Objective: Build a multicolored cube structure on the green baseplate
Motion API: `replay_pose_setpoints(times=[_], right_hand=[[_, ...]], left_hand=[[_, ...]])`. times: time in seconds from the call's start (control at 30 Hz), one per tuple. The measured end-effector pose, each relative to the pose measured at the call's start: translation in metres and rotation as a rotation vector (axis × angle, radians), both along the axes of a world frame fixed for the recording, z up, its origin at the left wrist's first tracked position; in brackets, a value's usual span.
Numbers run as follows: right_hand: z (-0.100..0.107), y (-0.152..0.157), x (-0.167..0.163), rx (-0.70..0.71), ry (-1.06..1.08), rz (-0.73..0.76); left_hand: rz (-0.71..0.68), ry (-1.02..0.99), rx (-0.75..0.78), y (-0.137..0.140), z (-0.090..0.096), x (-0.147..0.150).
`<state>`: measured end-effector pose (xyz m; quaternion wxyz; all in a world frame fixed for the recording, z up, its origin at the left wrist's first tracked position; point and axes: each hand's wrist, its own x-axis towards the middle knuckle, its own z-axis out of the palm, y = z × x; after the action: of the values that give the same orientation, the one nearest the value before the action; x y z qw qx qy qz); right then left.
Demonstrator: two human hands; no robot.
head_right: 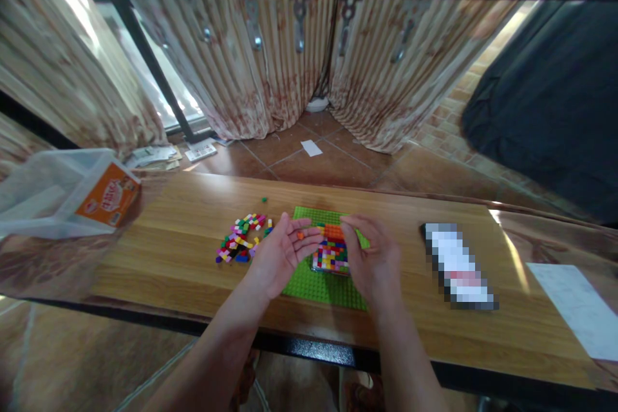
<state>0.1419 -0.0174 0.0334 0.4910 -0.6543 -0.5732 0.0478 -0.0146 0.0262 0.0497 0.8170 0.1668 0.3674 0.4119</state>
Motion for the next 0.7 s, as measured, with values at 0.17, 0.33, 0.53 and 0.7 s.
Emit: replay_pose_setpoints(times=[0.17, 0.33, 0.53, 0.7], right_hand=[[0.006, -0.003, -0.033, -0.064, -0.146, 0.168], [-0.003, -0.003, -0.034, -0.066, -0.225, 0.17], [-0.001, -0.004, -0.019, -0.03, -0.203, 0.158], [-0.002, -0.005, -0.017, -0.025, -0.175, 0.176]], left_hand=[[-0.068, -0.113, 0.069, -0.004, -0.001, -0.001], [-0.151, -0.114, 0.145, -0.007, -0.004, -0.002], [-0.252, -0.104, 0.212, -0.01, -0.009, -0.001], [-0.197, -0.007, 0.233, -0.011, -0.011, 0.002]])
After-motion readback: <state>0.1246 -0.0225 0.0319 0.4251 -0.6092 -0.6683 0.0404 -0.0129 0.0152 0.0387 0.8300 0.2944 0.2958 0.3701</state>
